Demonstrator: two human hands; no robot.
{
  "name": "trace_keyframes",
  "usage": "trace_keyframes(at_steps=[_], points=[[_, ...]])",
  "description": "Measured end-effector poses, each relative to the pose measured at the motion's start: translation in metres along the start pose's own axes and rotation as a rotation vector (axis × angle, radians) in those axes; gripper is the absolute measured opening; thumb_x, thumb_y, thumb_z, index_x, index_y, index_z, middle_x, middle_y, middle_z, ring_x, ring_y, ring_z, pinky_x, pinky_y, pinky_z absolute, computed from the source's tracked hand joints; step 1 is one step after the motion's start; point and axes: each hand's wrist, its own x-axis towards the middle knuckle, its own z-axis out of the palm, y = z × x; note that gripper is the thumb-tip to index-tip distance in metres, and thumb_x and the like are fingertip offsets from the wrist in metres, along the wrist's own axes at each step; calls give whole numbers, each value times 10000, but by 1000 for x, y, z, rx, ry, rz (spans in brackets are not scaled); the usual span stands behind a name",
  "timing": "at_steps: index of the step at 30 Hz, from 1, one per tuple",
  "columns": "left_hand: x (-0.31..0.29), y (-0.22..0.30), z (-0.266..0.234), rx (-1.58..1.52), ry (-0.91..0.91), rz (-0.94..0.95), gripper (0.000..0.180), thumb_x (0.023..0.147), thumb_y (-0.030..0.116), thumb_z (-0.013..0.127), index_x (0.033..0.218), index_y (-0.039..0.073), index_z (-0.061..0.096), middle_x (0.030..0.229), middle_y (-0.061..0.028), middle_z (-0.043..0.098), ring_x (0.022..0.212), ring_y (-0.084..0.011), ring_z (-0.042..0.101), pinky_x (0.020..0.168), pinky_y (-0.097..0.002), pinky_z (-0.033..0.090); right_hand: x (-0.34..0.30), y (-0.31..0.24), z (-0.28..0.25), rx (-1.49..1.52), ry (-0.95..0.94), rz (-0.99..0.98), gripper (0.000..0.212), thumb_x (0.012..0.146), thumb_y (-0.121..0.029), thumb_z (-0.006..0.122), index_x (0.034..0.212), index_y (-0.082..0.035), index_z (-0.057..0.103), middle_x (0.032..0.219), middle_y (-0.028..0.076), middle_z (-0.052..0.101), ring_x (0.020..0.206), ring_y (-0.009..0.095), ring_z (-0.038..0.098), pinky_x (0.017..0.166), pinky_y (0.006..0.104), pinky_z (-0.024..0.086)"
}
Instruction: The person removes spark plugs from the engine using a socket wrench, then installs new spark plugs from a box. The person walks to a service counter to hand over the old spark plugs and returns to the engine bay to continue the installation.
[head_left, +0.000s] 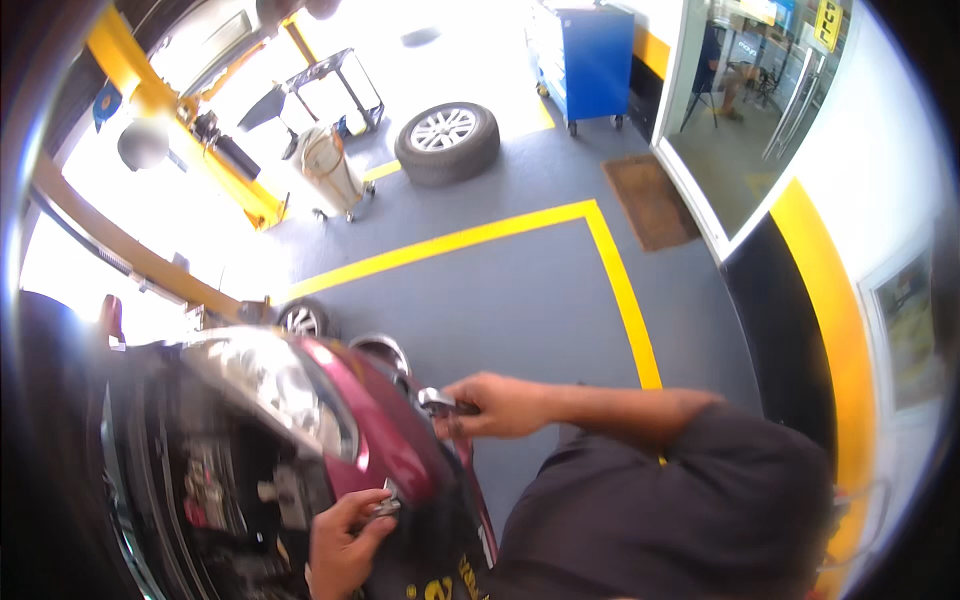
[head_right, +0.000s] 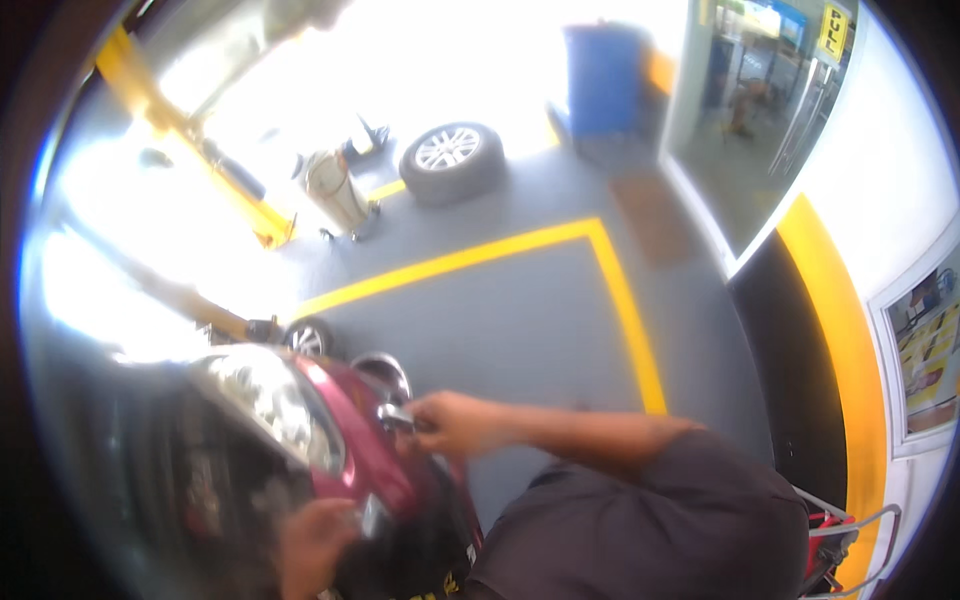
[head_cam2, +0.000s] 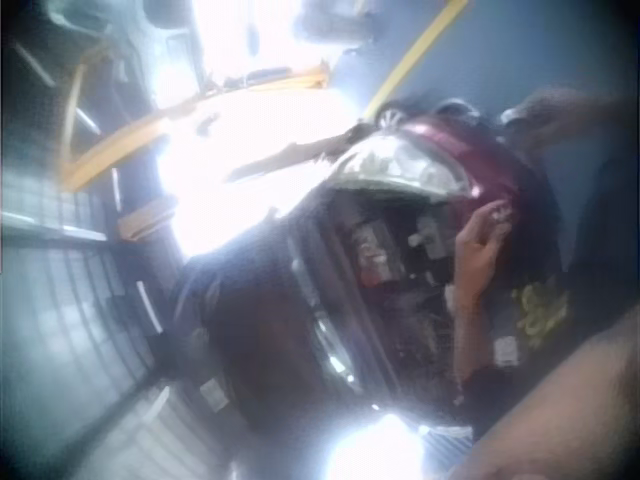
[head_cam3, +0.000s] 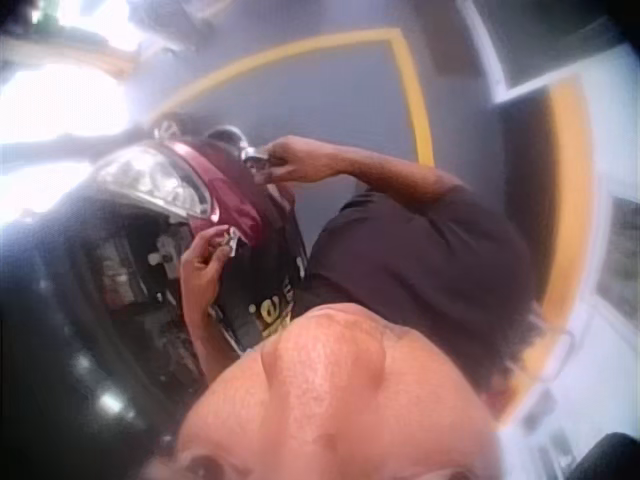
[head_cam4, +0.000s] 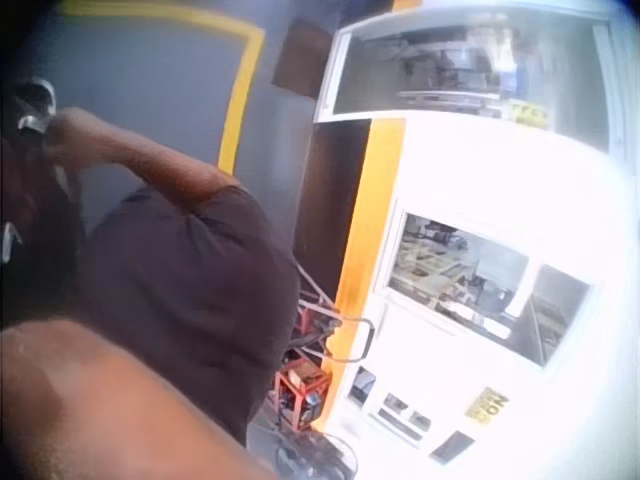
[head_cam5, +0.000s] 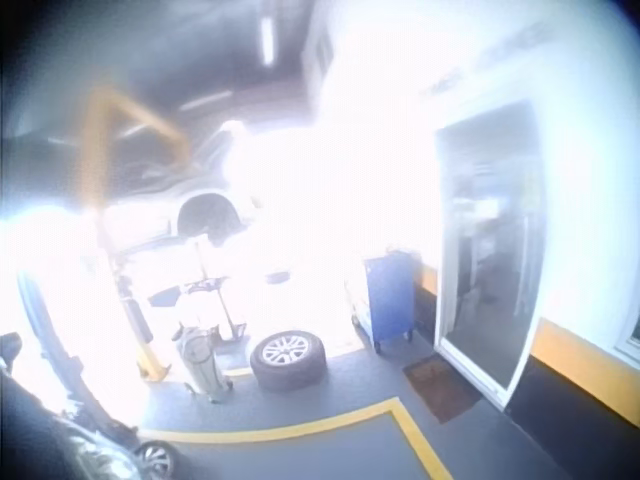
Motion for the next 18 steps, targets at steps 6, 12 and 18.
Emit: trace_keyframes(at_steps=[6,12,18], points=[[232,101,116,160,-144,96,279,919,110,708,1129,-45,611,952,-184,742,931,-285,735,822,-371,554,-14,30,-155,-221,-8,153,392,983,-436,619,1049,-55,683,750,99,658,671,200,589,669,370,479],[414,155,135,552,-504,185,326,970,351,637,1158,85,663,984,-193,723,957,-391,696,793,-455,546,4,43,-325,-173,-109,303,392,1004,-406,558,1019,-31,675,724,84,626,657,183,559,641,373,453],[604,225,99,833,-730,454,250,1006,347,567,1102,123,621,857,-138,705,748,-392,678,619,-507,518,75,68,-487,76,-222,269,386,1008,-366,551,968,3,657,747,75,604,706,156,541,664,373,450]])
